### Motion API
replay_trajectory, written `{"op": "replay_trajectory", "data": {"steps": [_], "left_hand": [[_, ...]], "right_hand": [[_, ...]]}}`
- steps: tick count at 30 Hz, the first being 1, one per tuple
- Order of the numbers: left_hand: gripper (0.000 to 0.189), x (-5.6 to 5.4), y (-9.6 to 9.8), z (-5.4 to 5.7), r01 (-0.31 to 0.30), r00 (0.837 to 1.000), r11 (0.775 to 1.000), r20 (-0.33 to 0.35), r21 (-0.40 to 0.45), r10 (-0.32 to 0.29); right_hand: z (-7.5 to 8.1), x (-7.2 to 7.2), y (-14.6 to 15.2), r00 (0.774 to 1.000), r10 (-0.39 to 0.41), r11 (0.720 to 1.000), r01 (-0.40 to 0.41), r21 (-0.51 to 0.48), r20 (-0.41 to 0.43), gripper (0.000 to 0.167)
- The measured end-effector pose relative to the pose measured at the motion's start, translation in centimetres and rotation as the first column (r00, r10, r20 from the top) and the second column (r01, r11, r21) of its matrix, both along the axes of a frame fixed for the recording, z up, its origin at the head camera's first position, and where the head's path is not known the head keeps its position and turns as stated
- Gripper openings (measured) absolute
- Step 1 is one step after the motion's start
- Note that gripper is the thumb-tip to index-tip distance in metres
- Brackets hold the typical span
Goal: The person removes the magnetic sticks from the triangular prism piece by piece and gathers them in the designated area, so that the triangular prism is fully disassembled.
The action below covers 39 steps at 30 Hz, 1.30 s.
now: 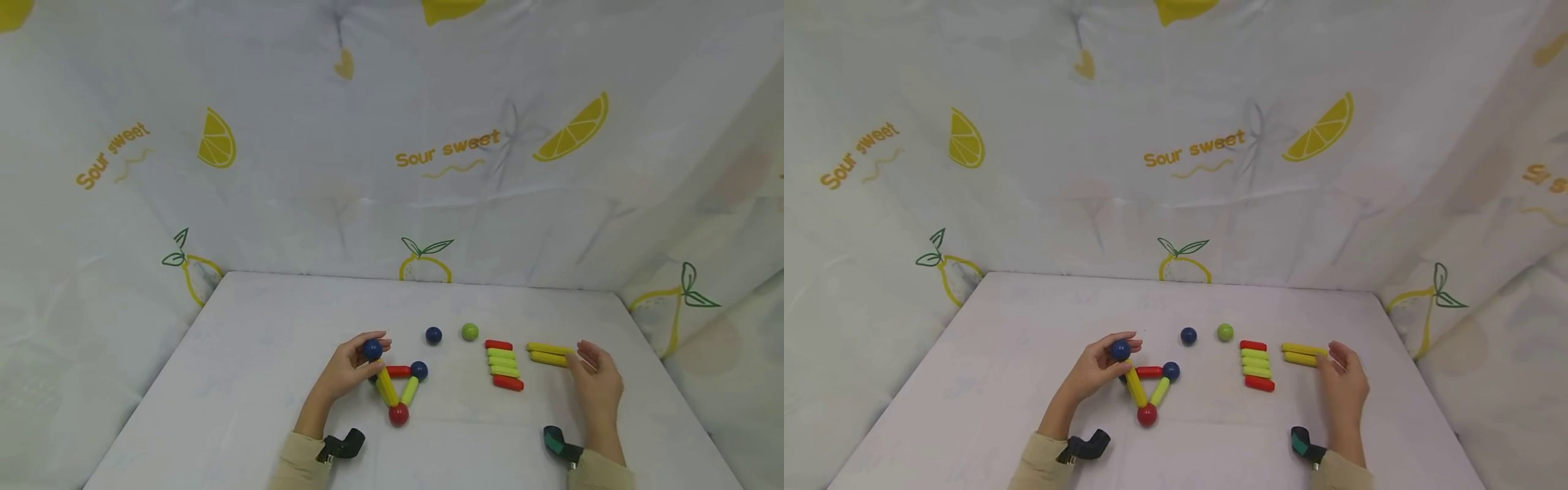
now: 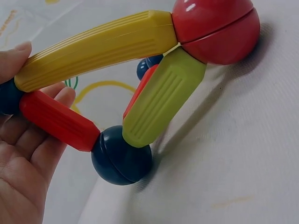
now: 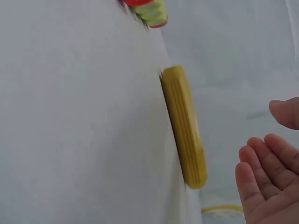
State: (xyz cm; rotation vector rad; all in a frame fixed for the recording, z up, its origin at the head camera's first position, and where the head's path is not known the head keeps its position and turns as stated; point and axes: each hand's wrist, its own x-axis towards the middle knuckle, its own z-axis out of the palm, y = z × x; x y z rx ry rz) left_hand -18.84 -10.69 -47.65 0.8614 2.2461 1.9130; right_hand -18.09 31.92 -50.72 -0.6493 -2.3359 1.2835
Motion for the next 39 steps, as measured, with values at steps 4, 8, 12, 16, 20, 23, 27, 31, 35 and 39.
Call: {"op": "replay_trajectory", "data": {"steps": [4, 8, 12, 16, 20, 23, 27, 31, 35, 39], "left_hand": [[0.048, -0.1, -0.1, -0.3, 0.01, 1.0, 1.0, -0.003, -0.002, -0.01], [0.047, -0.2, -0.4, -0.7, 0.02, 1.0, 1.0, 0.001, 0.012, -0.02], [0.044, -0.1, -0.6, -1.3, 0.041, 0.999, 0.998, 0.008, 0.042, -0.041], [0.043, -0.1, -0.5, -1.7, 0.053, 0.999, 0.997, 0.003, 0.046, -0.054], [0.041, -0.1, -0.3, -1.8, 0.05, 0.999, 0.998, -0.006, 0.036, -0.05], [0.041, -0.1, -0.2, -1.9, 0.052, 0.999, 0.998, -0.002, 0.042, -0.052], [0.041, -0.1, -0.1, -1.8, 0.057, 0.998, 0.997, -0.008, 0.042, -0.057], [0.039, 0.0, 0.0, -1.8, 0.053, 0.998, 0.998, -0.023, 0.039, -0.053], [0.038, 0.0, 0.0, -1.9, 0.056, 0.998, 0.998, -0.033, 0.039, -0.055], [0.037, -0.1, 0.0, -2.0, 0.058, 0.997, 0.998, -0.045, 0.031, -0.057]], "right_hand": [[-1.0, -1.3, -1.5, 0.987, 0.141, 0.989, -0.136, 0.062, -0.081, 0.045], [-0.7, -1.6, -5.0, 0.926, 0.341, 0.94, -0.335, 0.063, -0.163, 0.041], [1.7, -0.7, -10.0, 0.821, 0.54, 0.825, -0.56, -0.074, -0.185, 0.037], [1.9, -0.5, -13.8, 0.724, 0.674, 0.696, -0.689, -0.201, -0.145, 0.034], [0.8, -1.0, -15.9, 0.618, 0.781, 0.585, -0.774, -0.242, -0.09, 0.035], [0.1, -1.5, -16.9, 0.53, 0.846, 0.51, -0.835, -0.208, -0.055, 0.036], [-0.7, -1.9, -17.6, 0.459, 0.888, 0.453, -0.874, -0.176, 0.011, 0.038], [-1.3, -1.9, -18.0, 0.487, 0.866, 0.5, -0.85, -0.168, 0.11, 0.037], [-1.6, -1.8, -18.2, 0.523, 0.841, 0.539, -0.833, -0.124, 0.139, 0.036], [-1.6, -1.6, -18.3, 0.533, 0.838, 0.541, -0.84, -0.05, 0.12, 0.035]]}}
